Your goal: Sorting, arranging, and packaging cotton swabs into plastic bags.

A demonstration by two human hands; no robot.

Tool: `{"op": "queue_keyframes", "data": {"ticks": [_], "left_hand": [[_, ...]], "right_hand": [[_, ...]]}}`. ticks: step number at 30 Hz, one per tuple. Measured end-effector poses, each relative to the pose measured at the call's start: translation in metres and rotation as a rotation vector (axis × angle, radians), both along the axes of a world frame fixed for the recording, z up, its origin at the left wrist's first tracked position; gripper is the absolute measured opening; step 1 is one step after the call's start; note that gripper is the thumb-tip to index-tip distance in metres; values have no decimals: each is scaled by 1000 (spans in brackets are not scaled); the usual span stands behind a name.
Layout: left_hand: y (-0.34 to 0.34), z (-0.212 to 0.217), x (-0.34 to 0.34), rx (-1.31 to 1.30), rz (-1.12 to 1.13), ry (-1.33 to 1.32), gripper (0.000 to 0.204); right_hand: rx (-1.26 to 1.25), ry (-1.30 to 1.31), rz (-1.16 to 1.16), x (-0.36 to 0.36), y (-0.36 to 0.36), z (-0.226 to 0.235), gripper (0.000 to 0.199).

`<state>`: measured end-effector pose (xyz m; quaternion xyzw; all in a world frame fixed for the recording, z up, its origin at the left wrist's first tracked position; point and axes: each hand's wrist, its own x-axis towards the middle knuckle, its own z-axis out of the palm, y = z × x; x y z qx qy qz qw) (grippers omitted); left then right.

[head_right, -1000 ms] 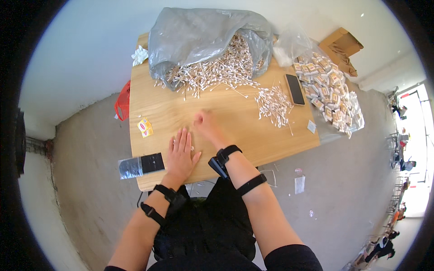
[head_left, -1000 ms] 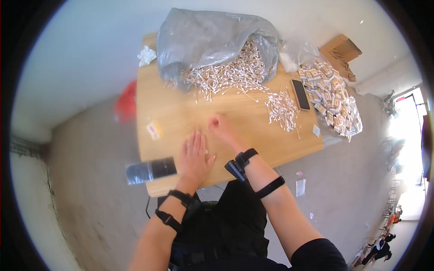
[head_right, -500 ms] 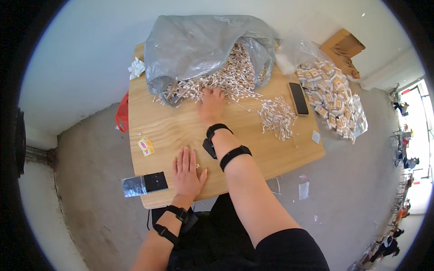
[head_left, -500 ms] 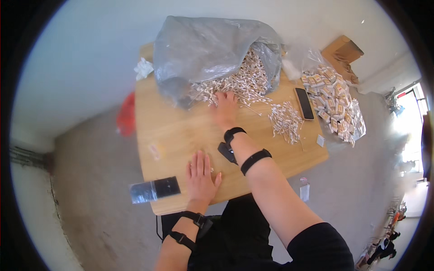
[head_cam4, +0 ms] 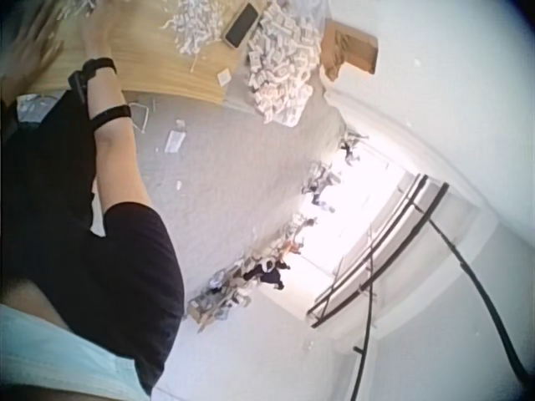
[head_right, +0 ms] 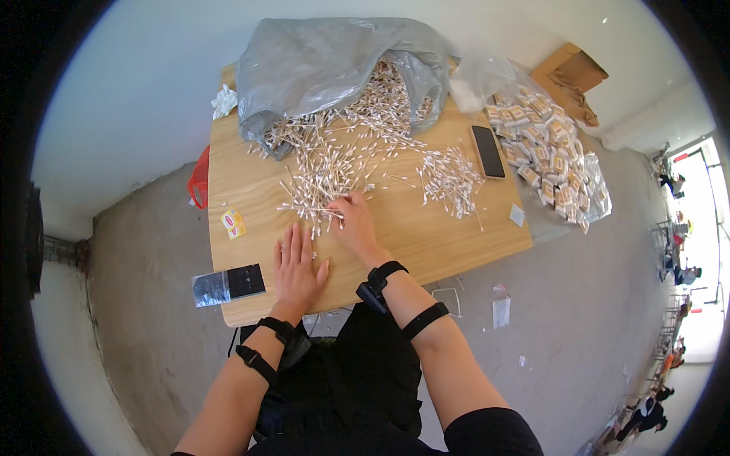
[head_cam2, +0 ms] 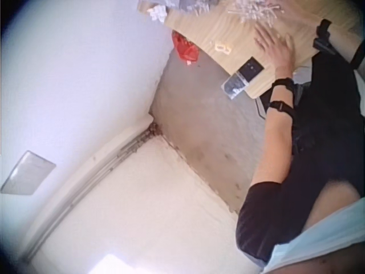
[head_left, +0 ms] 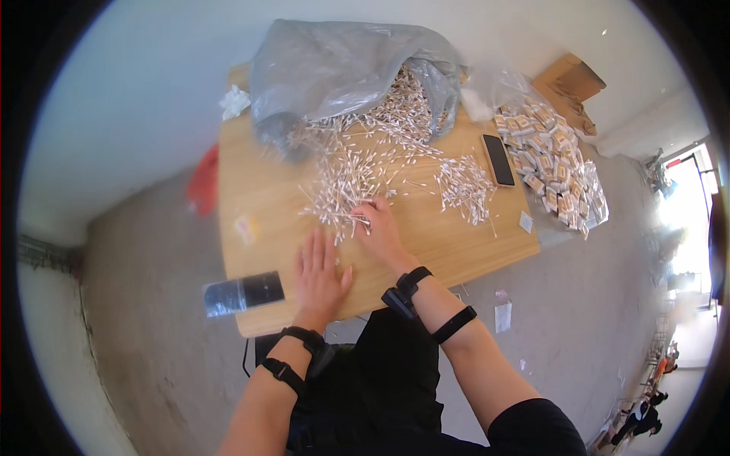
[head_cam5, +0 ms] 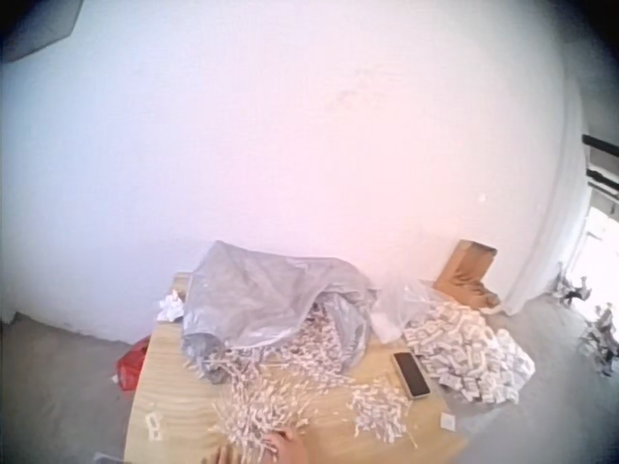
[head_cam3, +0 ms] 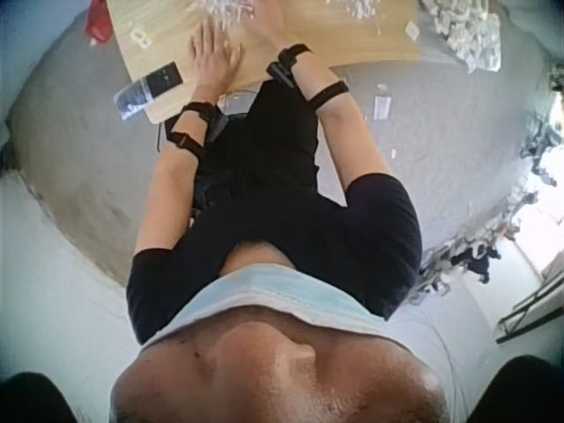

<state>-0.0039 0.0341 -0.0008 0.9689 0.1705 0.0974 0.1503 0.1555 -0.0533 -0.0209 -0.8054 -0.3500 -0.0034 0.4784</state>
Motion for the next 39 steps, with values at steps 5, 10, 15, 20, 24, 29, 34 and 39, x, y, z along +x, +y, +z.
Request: {"op": "queue_keyframes", "data": {"ticks": [5, 10, 15, 20, 24, 29, 34, 39], "left_hand": [[8, 0, -6, 22, 11, 17, 73], [0, -2, 2, 1, -2, 16, 75], [-1, -4, -3, -13, 8, 33, 75], [5, -1, -7, -30, 24, 37, 75], [1, 5, 4, -55, -2, 24, 75], [11, 2, -7, -60, 19, 51, 74], [6, 0, -3, -60, 10, 11, 75], [7, -3, -7, -61, 14, 29, 75]], "right_hand": [[-235, 146, 33, 33, 7, 2, 12], [237, 754, -239, 116, 36, 9, 36], [-230, 48, -253, 103, 79, 30, 89], [-697, 71, -109, 48, 84, 49, 87], [-397, 236, -82, 133, 69, 20, 59], [318, 894, -67, 166, 83, 60, 26], [245, 740, -229, 172, 63, 77, 37], [-570, 119, 1, 117, 28, 28, 69]]}}
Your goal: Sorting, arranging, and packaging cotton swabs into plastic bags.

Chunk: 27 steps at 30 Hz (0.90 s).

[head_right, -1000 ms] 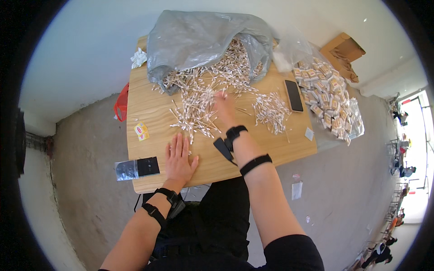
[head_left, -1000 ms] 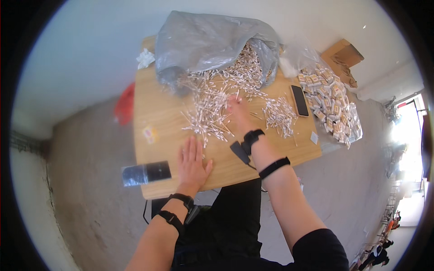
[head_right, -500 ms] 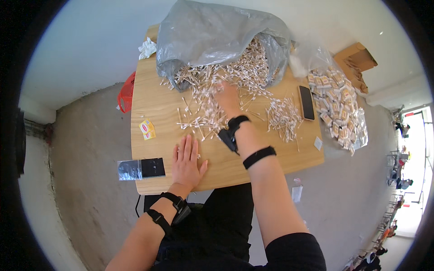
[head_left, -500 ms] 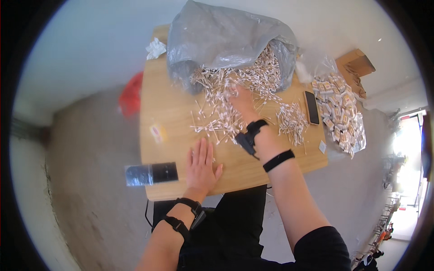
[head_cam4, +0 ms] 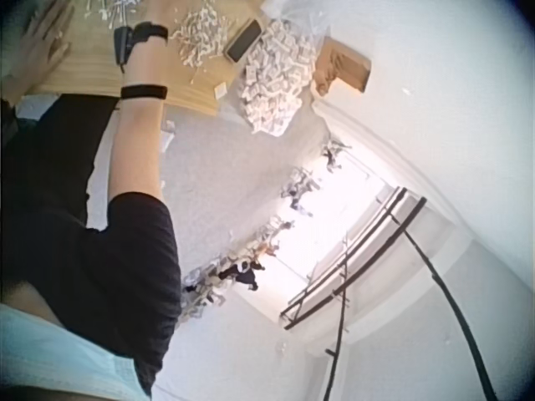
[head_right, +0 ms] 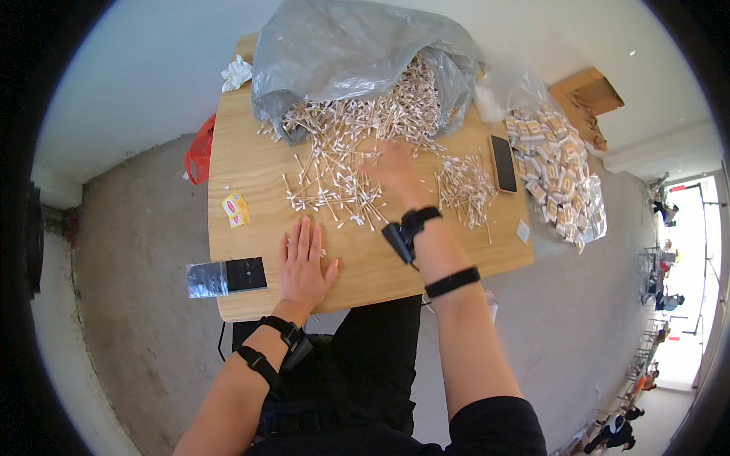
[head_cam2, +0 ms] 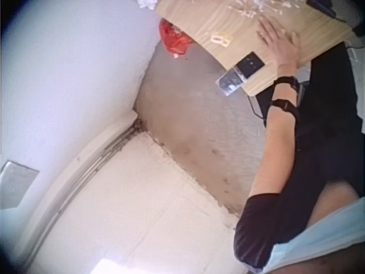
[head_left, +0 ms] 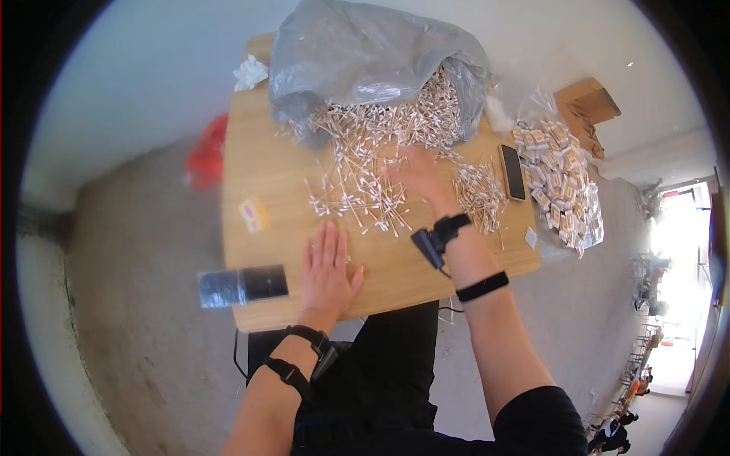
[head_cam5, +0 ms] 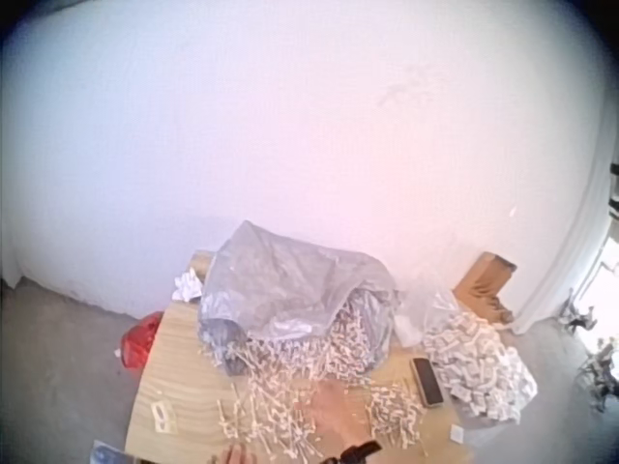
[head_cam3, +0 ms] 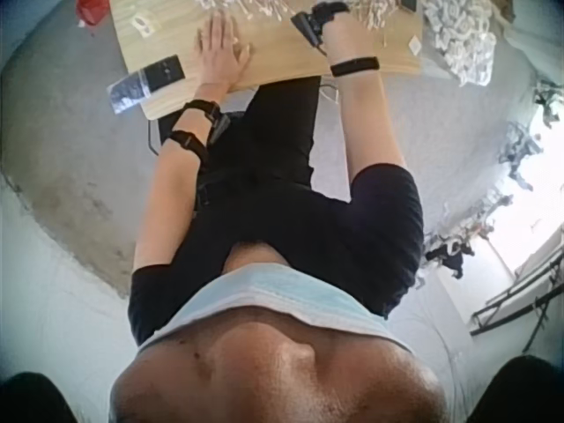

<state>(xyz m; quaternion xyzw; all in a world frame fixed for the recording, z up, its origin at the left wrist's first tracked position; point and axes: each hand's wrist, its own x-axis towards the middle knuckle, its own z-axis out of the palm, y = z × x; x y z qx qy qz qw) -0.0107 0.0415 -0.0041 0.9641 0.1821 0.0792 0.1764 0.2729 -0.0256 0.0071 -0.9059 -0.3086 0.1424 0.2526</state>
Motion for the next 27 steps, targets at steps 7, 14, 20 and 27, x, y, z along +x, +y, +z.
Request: {"op": "queue_keyframes", "data": {"ticks": [7, 14, 20, 27], "left_hand": [[-5, 2, 5, 19, 27, -51, 77], [-3, 8, 4, 6, 9, 0, 75], [-3, 1, 4, 62, -4, -131, 71], [-2, -1, -6, 55, 38, -115, 69]], "right_hand": [[357, -270, 69, -119, -9, -28, 40], [566, 245, -253, -82, -15, -27, 23], [819, 338, -374, -40, 15, -8, 35], [309, -139, 510, -121, 57, 4, 29]]}}
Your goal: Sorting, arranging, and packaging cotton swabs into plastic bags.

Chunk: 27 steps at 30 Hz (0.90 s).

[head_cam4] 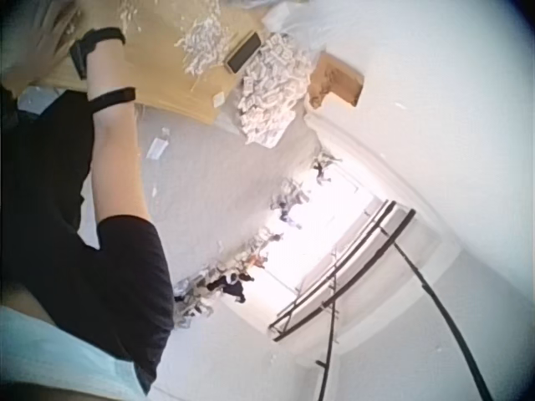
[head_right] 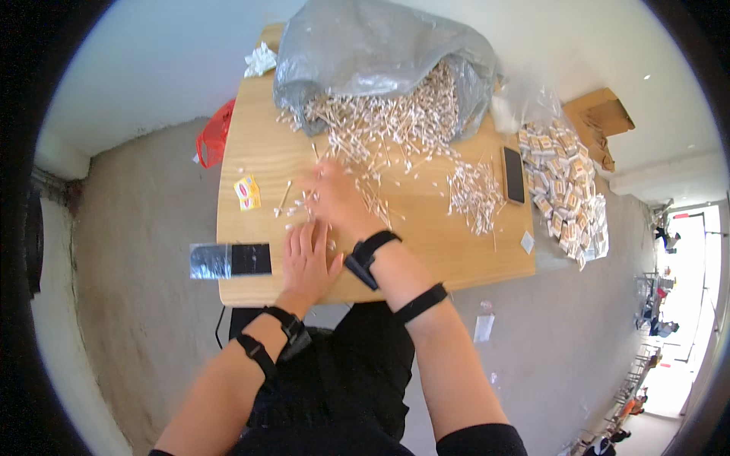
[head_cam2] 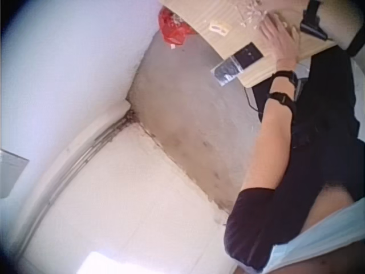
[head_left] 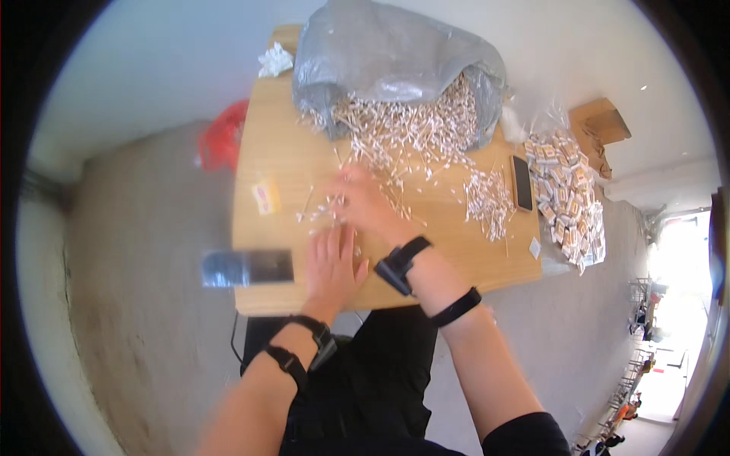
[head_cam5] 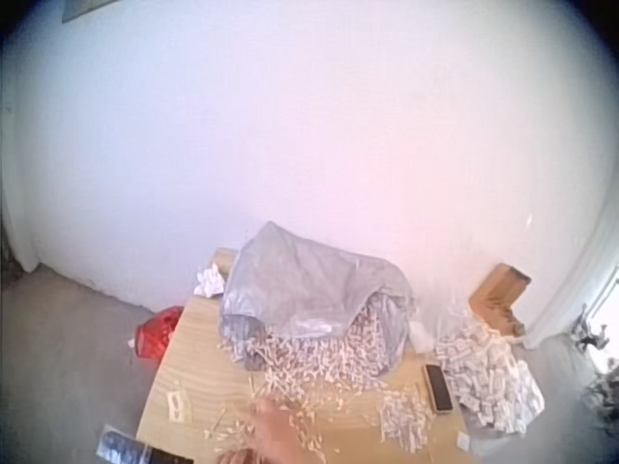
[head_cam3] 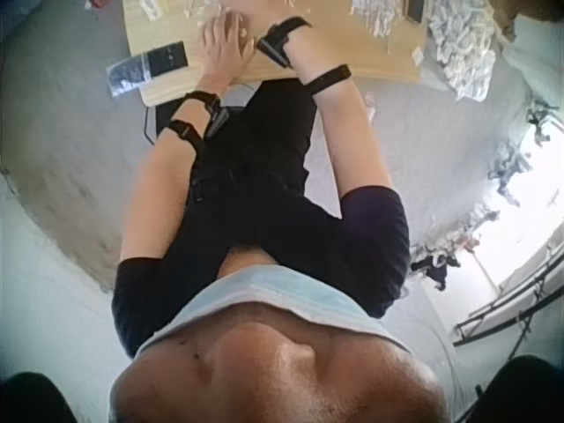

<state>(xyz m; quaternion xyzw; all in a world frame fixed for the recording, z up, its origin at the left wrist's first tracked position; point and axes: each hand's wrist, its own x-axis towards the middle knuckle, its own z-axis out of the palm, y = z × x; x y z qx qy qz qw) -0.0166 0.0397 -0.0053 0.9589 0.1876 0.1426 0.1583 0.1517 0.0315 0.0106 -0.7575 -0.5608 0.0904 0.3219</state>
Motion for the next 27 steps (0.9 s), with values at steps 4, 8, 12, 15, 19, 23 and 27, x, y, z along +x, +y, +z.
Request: {"op": "queue_keyframes", "data": {"ticks": [4, 8, 12, 15, 19, 23, 27], "left_hand": [[-7, 1, 3, -60, 38, -50, 65], [-7, -4, 6, -22, 46, -39, 67], [-3, -6, 7, -36, 46, -26, 72], [0, -1, 7, -28, 33, 37, 76], [-2, 2, 11, -21, 1, 111, 77], [-3, 0, 10, -5, 15, 92, 79], [-1, 1, 7, 68, -2, 103, 76]], "right_hand": [[32, 13, -92, -9, -11, -11, 17], [10, -40, -287, 7, -47, -16, 14], [90, -92, -395, 6, -70, -17, 18], [98, -102, -352, -15, -76, -9, 21], [119, -112, -381, -17, -80, -13, 21], [109, -132, -364, -12, -80, -12, 18], [150, -127, -194, -27, -70, -13, 14]]}}
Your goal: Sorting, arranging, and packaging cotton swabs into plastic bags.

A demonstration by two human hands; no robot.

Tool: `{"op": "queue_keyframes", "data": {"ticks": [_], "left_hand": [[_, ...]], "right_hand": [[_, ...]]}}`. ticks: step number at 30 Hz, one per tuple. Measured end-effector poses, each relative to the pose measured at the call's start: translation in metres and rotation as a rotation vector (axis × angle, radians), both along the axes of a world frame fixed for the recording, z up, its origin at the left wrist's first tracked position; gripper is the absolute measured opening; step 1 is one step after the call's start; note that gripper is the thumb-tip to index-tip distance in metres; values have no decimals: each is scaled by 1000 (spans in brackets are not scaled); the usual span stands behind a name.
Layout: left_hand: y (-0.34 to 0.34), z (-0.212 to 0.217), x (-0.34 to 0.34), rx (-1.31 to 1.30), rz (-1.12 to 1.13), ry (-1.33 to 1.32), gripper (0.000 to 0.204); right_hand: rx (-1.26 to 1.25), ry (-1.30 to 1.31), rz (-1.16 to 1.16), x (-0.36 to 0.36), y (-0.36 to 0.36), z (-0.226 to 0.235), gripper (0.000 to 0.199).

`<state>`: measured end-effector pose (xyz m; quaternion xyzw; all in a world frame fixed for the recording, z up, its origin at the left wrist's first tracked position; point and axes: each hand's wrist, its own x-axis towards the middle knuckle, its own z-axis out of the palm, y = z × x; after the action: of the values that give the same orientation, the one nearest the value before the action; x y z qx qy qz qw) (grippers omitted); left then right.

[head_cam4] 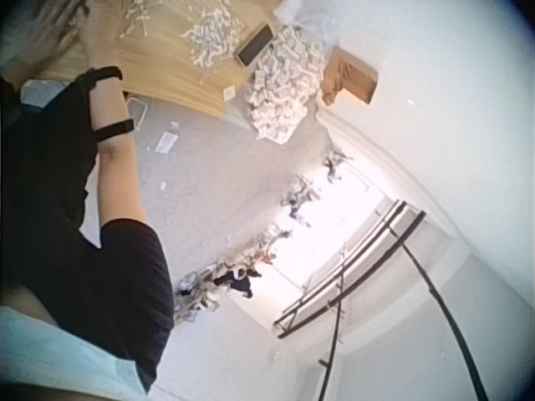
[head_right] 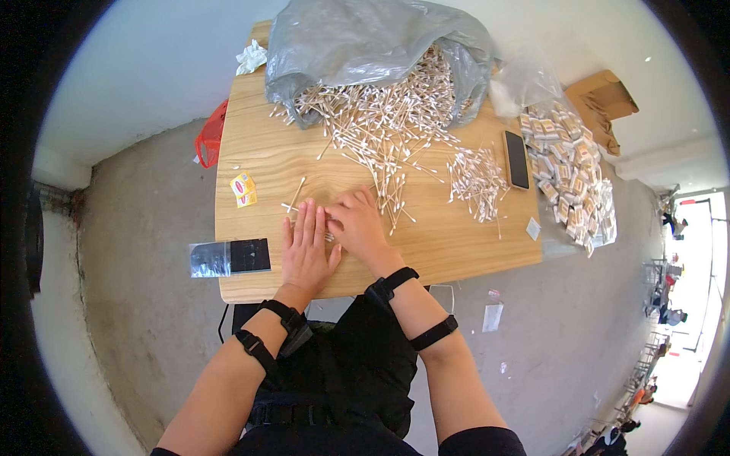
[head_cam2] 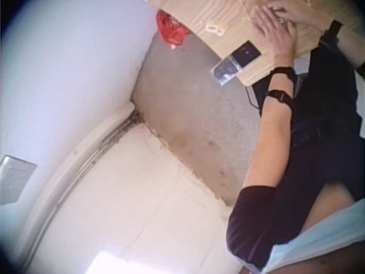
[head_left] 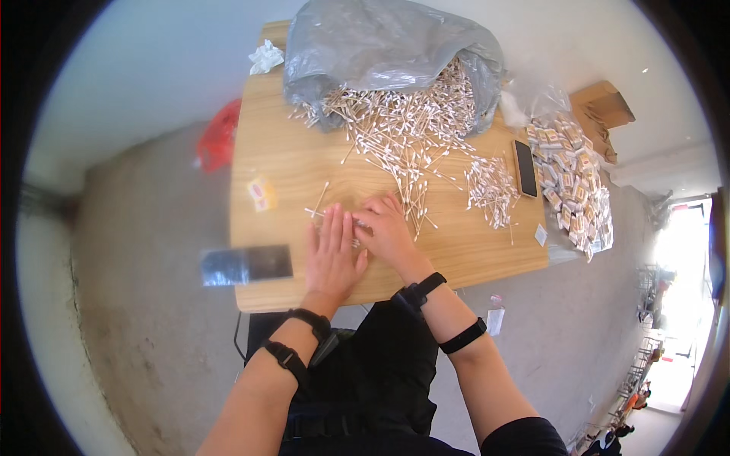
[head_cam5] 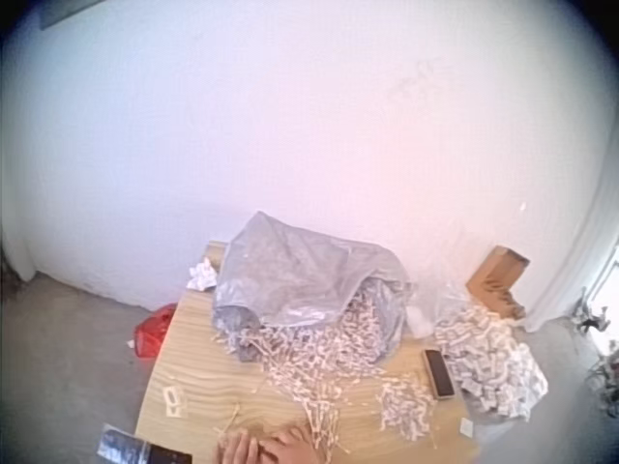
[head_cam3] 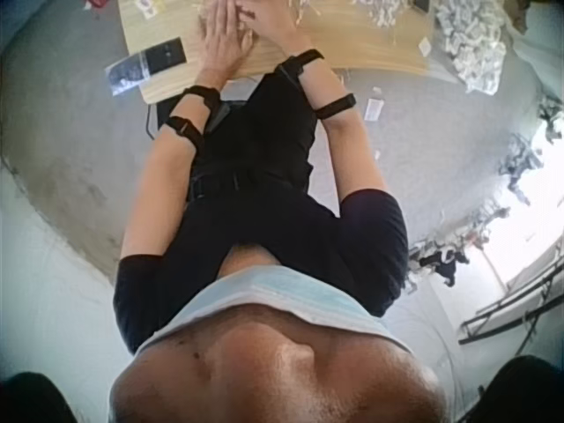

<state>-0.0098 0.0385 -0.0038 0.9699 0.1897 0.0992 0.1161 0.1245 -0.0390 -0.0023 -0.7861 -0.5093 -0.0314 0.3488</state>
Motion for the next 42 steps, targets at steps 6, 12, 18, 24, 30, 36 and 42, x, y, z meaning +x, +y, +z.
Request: {"op": "queue_keyframes", "data": {"ticks": [6, 12, 18, 24, 30, 36, 42], "left_hand": [[0, 3, 3, -52, -28, 24, 75], [0, 1, 3, -12, -58, 24, 70], [-1, -1, 2, -149, 2, -88, 72], [-3, -3, 4, -35, -43, 34, 73], [-1, 3, 6, -22, -36, 69, 68], [-10, -4, 3, 10, -45, 65, 69], [-33, -5, 1, -71, -146, 4, 78]], "right_hand": [[-66, 165, -14, 4, 31, 19, 19], [-36, 116, 102, 20, 64, 9, 10], [-165, 206, -107, 37, 25, 4, 5], [-35, 297, -70, 0, -24, 0, 18], [37, 130, -786, 8, -71, -11, 42], [-16, 145, -591, 23, -67, -20, 32], [91, 109, -360, 1, -49, -24, 22]]}}
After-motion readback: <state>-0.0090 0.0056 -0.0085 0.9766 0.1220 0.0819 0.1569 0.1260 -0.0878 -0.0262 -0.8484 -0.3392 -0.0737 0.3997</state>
